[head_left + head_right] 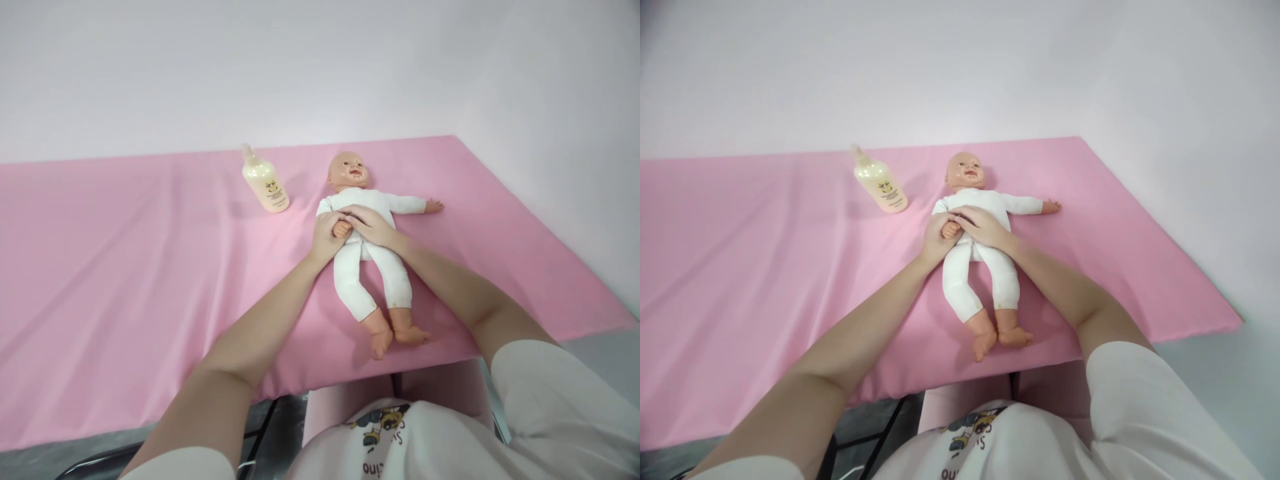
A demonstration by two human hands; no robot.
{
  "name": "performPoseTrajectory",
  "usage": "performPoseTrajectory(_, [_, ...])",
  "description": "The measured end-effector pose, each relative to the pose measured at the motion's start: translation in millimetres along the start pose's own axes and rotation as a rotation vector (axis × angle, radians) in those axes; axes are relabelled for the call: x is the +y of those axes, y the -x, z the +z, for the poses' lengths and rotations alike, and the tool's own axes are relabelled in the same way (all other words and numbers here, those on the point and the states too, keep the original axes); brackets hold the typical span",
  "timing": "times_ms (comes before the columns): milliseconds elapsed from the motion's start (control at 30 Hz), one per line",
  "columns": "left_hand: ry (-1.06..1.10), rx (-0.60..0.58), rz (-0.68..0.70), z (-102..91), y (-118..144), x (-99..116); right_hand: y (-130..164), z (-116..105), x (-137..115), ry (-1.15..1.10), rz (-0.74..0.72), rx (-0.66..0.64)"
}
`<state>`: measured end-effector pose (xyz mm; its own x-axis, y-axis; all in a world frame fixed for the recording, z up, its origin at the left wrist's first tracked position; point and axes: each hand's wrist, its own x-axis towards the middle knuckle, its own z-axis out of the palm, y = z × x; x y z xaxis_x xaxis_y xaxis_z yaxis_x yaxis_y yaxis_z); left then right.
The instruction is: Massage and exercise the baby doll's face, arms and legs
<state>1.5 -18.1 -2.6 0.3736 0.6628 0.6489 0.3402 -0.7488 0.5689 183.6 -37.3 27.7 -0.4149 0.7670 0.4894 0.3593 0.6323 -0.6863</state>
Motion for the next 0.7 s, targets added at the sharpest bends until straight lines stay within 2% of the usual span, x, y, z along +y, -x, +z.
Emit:
performPoseTrajectory(400, [0.025, -0.020, 0.066, -4.5, 0.6, 0.7, 1.0, -2.7, 3.0, -0.041, -0.013, -0.023])
performPoseTrajectory(700, [0.020, -0.037, 0.053, -6.1, 2.1, 5.7, 1.3, -1.8, 4.0, -0.074, -0.035, -0.013])
